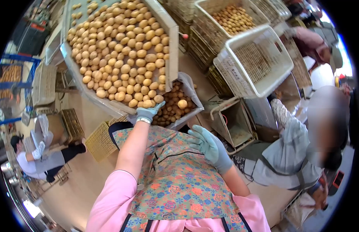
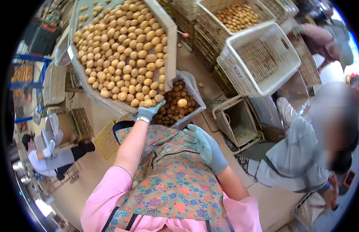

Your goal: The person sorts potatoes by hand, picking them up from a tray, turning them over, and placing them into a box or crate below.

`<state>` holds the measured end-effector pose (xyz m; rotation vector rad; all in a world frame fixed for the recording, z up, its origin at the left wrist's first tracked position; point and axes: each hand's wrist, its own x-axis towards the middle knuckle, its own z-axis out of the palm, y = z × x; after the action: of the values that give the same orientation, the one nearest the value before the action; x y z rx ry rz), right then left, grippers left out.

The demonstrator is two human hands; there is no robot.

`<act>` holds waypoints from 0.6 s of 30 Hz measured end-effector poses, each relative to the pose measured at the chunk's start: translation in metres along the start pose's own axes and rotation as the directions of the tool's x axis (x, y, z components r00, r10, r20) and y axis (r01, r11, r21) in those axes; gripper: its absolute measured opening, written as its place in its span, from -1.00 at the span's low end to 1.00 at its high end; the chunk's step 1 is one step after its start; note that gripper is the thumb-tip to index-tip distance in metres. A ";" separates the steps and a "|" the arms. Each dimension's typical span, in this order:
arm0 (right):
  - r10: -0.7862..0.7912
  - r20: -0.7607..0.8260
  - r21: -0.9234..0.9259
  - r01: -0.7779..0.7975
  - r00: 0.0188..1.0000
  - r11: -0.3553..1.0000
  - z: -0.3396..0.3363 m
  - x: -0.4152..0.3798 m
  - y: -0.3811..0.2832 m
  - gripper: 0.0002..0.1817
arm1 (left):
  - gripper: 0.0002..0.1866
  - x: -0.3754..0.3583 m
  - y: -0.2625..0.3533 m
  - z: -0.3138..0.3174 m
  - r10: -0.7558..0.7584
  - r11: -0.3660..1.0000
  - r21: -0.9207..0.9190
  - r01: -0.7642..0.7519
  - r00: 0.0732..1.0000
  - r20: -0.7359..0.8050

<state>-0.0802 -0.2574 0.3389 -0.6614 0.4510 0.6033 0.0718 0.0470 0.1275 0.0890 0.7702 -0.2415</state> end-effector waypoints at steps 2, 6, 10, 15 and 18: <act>0.021 -0.091 -0.129 -0.032 0.996 0.991 -0.003 0.004 0.004 -0.45 | -0.24 -0.006 -0.004 0.009 0.018 1.000 -0.025 -0.019 0.999 -0.028; 0.094 -0.152 -0.218 -0.126 0.984 0.968 -0.003 0.016 0.014 -0.48 | -0.23 -0.007 -0.006 0.009 0.035 0.997 -0.070 -0.039 0.998 -0.061; 0.116 -0.174 -0.335 -0.169 0.978 0.927 0.006 0.026 0.021 -0.49 | -0.20 0.000 -0.009 -0.004 0.075 0.995 -0.064 -0.074 0.997 0.009; 0.153 -0.179 -0.571 -0.229 0.972 0.788 0.000 0.035 0.036 -0.51 | -0.21 -0.002 -0.015 -0.021 0.125 0.991 -0.055 -0.121 0.989 0.075; 0.198 -0.221 -0.554 -0.290 0.955 0.780 -0.020 0.039 0.050 -0.54 | -0.21 0.005 -0.018 -0.040 0.146 0.987 -0.097 -0.132 0.976 0.159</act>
<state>-0.0880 -0.2251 0.2810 -1.2587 0.5001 0.9624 0.0431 0.0356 0.0955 0.0402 0.6050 -0.0810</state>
